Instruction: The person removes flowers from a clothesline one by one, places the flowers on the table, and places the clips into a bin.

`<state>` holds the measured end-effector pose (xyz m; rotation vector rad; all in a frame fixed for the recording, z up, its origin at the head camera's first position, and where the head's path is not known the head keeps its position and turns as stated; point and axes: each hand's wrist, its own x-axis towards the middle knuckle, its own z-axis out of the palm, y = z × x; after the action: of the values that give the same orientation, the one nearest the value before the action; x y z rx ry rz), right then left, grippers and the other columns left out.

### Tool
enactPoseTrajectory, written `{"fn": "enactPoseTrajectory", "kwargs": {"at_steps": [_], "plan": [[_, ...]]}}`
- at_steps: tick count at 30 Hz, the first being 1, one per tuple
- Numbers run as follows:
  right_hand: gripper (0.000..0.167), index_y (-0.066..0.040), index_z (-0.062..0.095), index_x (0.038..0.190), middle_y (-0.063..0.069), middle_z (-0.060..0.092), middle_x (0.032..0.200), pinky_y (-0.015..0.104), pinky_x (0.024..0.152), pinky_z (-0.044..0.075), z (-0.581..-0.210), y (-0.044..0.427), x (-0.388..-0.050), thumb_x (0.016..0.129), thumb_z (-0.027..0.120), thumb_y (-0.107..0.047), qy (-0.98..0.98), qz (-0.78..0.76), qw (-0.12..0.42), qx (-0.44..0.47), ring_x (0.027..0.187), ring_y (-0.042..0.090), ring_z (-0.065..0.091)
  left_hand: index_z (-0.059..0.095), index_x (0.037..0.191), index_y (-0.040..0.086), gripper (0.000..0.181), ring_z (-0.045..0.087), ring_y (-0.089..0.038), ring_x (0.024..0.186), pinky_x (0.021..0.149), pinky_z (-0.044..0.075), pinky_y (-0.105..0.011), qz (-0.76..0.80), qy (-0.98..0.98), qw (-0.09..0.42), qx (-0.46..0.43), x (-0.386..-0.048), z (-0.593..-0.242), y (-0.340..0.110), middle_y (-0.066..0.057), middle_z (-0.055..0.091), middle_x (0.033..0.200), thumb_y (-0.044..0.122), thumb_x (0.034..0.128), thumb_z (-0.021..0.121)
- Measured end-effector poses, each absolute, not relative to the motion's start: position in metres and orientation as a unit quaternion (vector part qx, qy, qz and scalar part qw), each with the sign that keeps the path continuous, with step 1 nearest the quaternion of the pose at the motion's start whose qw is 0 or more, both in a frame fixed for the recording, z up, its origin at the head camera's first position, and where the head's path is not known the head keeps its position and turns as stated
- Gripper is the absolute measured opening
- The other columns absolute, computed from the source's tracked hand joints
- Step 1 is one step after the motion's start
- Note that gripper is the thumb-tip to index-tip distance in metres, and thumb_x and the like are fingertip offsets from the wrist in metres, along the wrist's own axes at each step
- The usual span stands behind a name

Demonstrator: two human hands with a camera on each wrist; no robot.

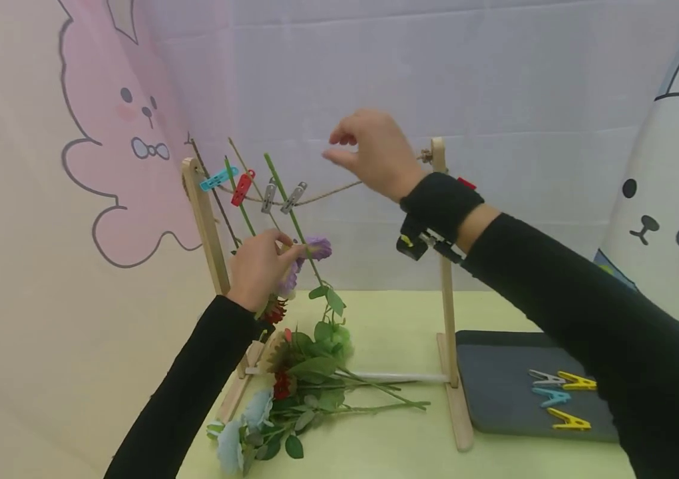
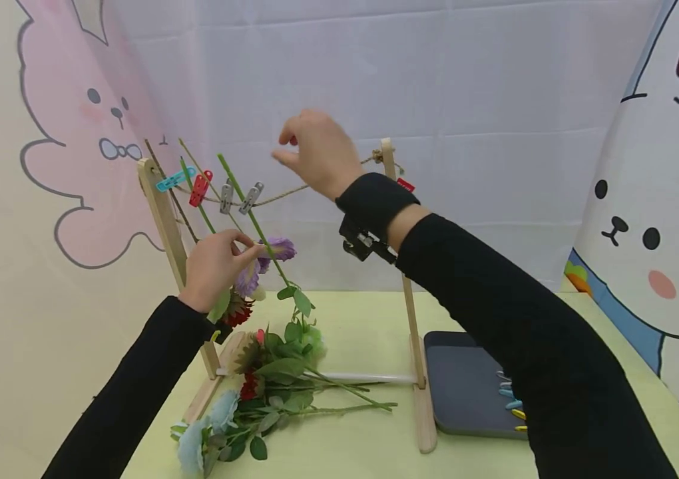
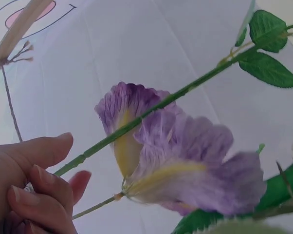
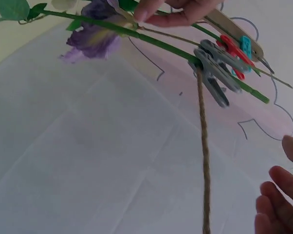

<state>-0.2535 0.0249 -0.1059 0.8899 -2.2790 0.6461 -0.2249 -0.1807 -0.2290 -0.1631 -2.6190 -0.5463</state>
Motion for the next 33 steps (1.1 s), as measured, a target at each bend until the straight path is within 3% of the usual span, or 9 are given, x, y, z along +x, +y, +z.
{"fn": "enactPoseTrajectory", "kwargs": {"at_steps": [4, 7, 11, 14, 18, 24, 33], "plan": [[0.041, -0.003, 0.062, 0.116, 0.014, 0.062, 0.114, 0.034, 0.093, 0.041, -0.117, 0.007, -0.258, 0.087, 0.063, -0.032, -0.899, 0.215, 0.193, 0.331, 0.107, 0.025, 0.054, 0.061, 0.115, 0.01, 0.039, 0.057, -0.022, 0.07, 0.057, 0.043, -0.031, -0.221, -0.955, 0.192, -0.056, -0.233, -0.231, -0.178, -0.01, 0.065, 0.085, 0.041, 0.0902, 0.055], [0.047, -0.004, 0.056, 0.124, 0.012, 0.059, 0.121, 0.033, 0.096, 0.041, -0.122, -0.002, -0.259, 0.088, 0.061, -0.034, -0.911, 0.197, 0.157, 0.326, 0.114, 0.024, 0.053, 0.06, 0.118, 0.011, 0.039, 0.06, -0.023, 0.079, 0.067, 0.047, -0.035, -0.226, -0.955, 0.183, -0.066, -0.237, -0.233, -0.175, -0.01, 0.066, 0.093, 0.039, 0.0916, 0.054], [0.046, -0.005, 0.055, 0.126, 0.011, 0.059, 0.124, 0.033, 0.096, 0.042, -0.123, -0.012, -0.259, 0.089, 0.058, -0.034, -0.919, 0.173, 0.138, 0.325, 0.114, 0.024, 0.054, 0.062, 0.116, 0.012, 0.034, 0.057, -0.022, 0.072, 0.065, 0.044, -0.035, -0.233, -0.951, 0.188, -0.072, -0.239, -0.236, -0.172, -0.009, 0.064, 0.086, 0.036, 0.0935, 0.051], [0.037, -0.006, 0.063, 0.117, 0.01, 0.065, 0.114, 0.031, 0.088, 0.046, -0.121, -0.017, -0.259, 0.09, 0.058, -0.031, -0.92, 0.171, 0.123, 0.331, 0.102, 0.022, 0.061, 0.064, 0.112, 0.013, 0.031, 0.052, -0.02, 0.064, 0.06, 0.039, -0.033, -0.239, -0.947, 0.201, -0.077, -0.239, -0.238, -0.172, -0.007, 0.062, 0.079, 0.035, 0.0945, 0.05], [0.026, -0.007, 0.07, 0.104, 0.009, 0.069, 0.103, 0.03, 0.078, 0.047, -0.121, -0.02, -0.259, 0.09, 0.058, -0.026, -0.912, 0.208, 0.113, 0.334, 0.088, 0.021, 0.063, 0.065, 0.109, 0.014, 0.029, 0.049, -0.018, 0.06, 0.057, 0.036, -0.032, -0.241, -0.943, 0.214, -0.081, -0.237, -0.238, -0.171, -0.006, 0.06, 0.074, 0.034, 0.0949, 0.049], [0.025, -0.005, 0.07, 0.103, 0.011, 0.067, 0.104, 0.03, 0.082, 0.047, -0.128, -0.023, -0.263, 0.089, 0.06, -0.023, -0.903, 0.283, 0.113, 0.304, 0.093, 0.023, 0.06, 0.065, 0.109, 0.014, 0.029, 0.049, -0.018, 0.058, 0.055, 0.036, -0.031, -0.245, -0.941, 0.22, -0.083, -0.236, -0.238, -0.173, -0.006, 0.06, 0.073, 0.034, 0.0949, 0.049], [0.022, -0.002, 0.072, 0.093, 0.015, 0.068, 0.093, 0.032, 0.076, 0.045, -0.127, -0.02, -0.264, 0.088, 0.06, -0.02, -0.888, 0.301, 0.157, 0.31, 0.084, 0.025, 0.06, 0.066, 0.107, 0.011, 0.029, 0.049, -0.017, 0.056, 0.052, 0.036, -0.029, -0.248, -0.937, 0.226, -0.094, -0.235, -0.238, -0.172, -0.006, 0.059, 0.069, 0.032, 0.0949, 0.05]]}}
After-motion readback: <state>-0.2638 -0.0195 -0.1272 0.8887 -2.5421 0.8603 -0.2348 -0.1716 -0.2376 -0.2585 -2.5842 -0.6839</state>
